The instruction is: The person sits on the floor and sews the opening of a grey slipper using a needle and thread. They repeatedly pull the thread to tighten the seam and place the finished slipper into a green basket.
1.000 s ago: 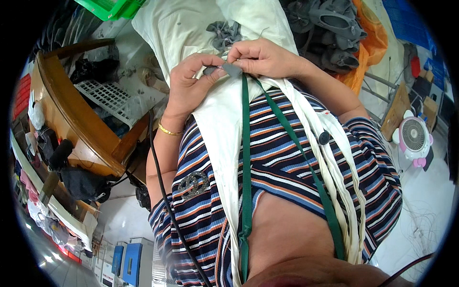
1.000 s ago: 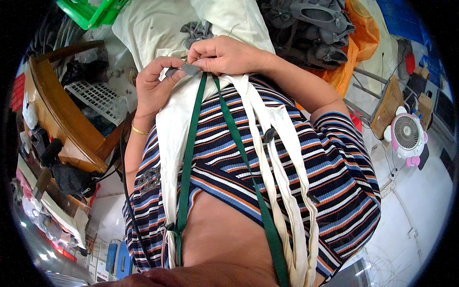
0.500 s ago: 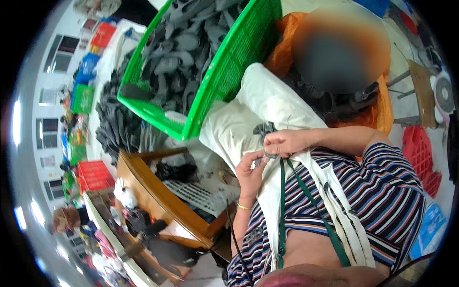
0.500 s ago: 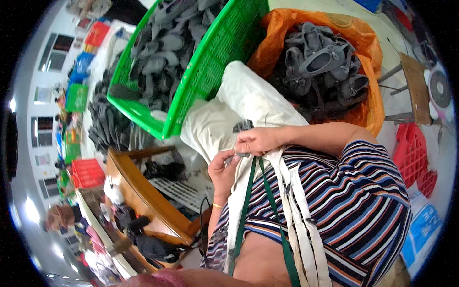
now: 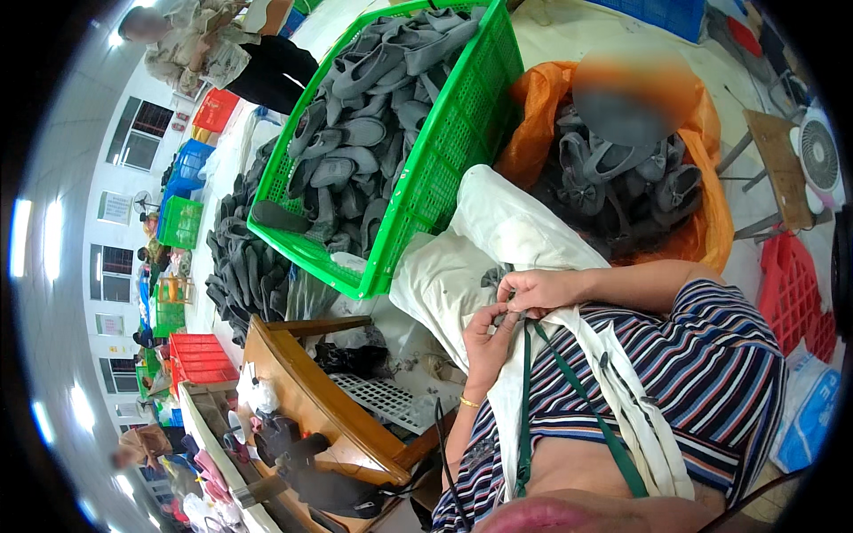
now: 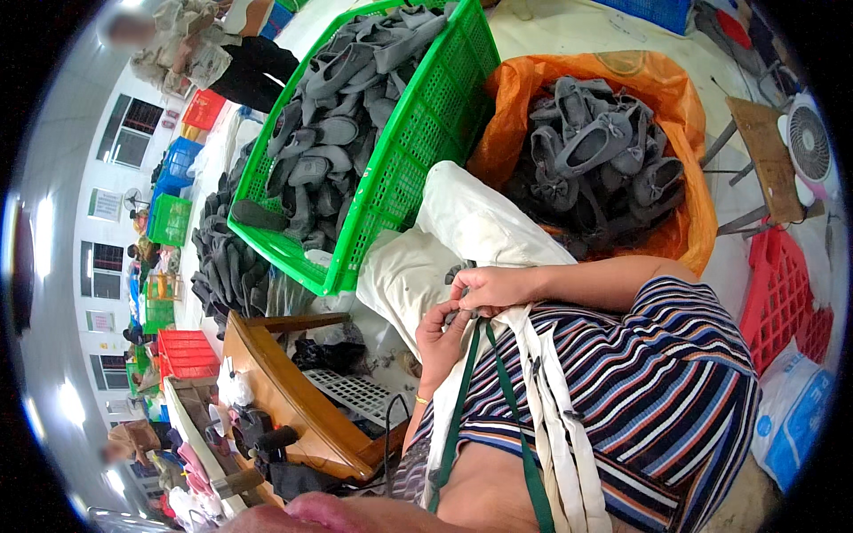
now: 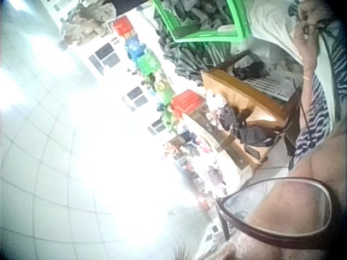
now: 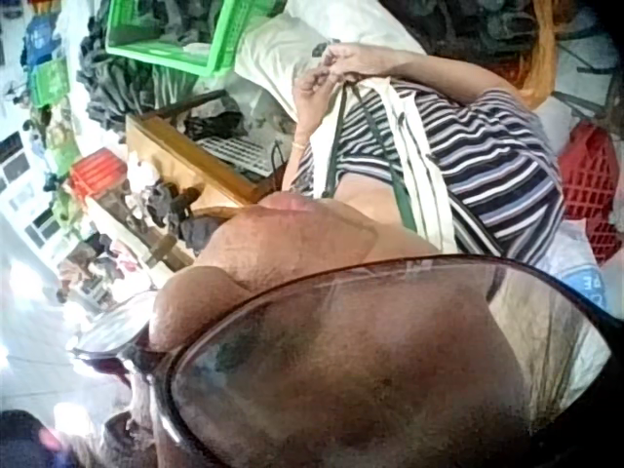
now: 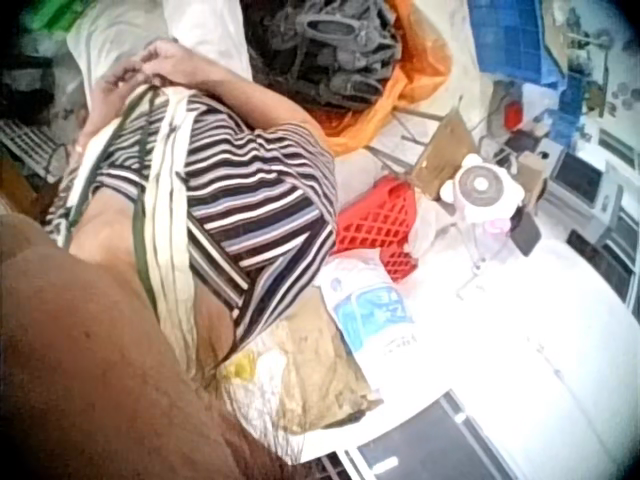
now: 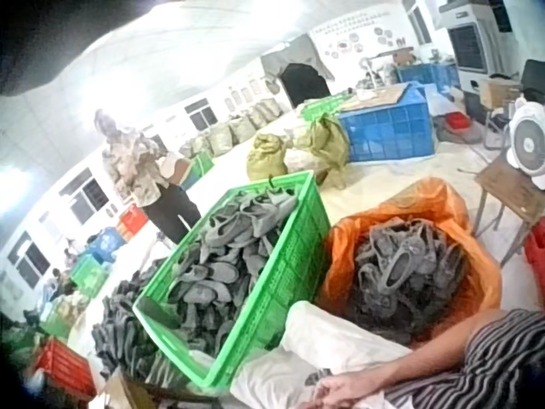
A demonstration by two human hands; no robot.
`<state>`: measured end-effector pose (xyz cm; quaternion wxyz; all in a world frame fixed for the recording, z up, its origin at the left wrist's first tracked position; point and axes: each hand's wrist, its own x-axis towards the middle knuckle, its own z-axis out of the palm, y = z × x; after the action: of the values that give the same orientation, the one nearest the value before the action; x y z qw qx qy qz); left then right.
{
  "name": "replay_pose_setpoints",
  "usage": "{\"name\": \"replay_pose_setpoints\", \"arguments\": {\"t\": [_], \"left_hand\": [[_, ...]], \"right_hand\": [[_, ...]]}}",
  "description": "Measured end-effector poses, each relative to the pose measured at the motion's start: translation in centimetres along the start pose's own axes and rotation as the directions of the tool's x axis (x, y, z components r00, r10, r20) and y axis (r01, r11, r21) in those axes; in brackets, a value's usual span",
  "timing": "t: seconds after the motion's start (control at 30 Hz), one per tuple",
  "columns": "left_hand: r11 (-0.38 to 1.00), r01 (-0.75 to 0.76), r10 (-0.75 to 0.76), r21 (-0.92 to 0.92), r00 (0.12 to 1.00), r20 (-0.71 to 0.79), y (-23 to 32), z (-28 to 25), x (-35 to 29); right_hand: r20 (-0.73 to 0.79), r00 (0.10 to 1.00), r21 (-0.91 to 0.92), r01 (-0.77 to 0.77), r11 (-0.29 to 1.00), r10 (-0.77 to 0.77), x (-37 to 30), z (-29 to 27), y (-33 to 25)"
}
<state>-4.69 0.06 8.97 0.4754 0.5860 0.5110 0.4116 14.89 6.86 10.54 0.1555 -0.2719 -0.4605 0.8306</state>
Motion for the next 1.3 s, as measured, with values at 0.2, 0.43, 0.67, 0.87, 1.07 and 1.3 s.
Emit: {"name": "replay_pose_setpoints", "arguments": {"t": [0.2,0.43,0.67,0.87,1.07,1.3], "left_hand": [[0.992,0.061,-0.064,-0.106,0.998,-0.02,-0.4,0.4,-0.2],[0.908,0.154,-0.165,-0.389,0.986,0.004,1.1,1.3,-0.7],[0.966,0.113,-0.131,-0.231,0.99,-0.062,1.5,1.1,0.3],[0.962,0.088,-0.114,-0.26,0.99,-0.088,1.7,1.5,-0.1],[0.964,0.079,-0.107,-0.253,0.989,-0.1,2.1,1.8,-0.4],[0.968,0.051,-0.087,-0.244,0.986,-0.142,2.0,2.1,-0.9]], "right_hand": [[-0.035,0.999,-0.025,-0.023,0.999,0.022,0.3,0.0,0.5],[-0.048,0.998,0.114,-0.04,0.993,0.045,-1.0,1.0,-0.9],[-0.026,1.0,0.176,-0.005,0.984,0.01,-0.9,0.6,-1.3],[-0.023,0.999,0.159,0.026,0.987,-0.023,-0.9,0.3,-1.0],[-0.062,0.996,0.057,0.071,0.996,-0.067,-1.6,0.6,-1.2],[-0.062,0.994,-0.115,0.085,0.99,-0.093,-2.2,0.9,-1.3]]}}
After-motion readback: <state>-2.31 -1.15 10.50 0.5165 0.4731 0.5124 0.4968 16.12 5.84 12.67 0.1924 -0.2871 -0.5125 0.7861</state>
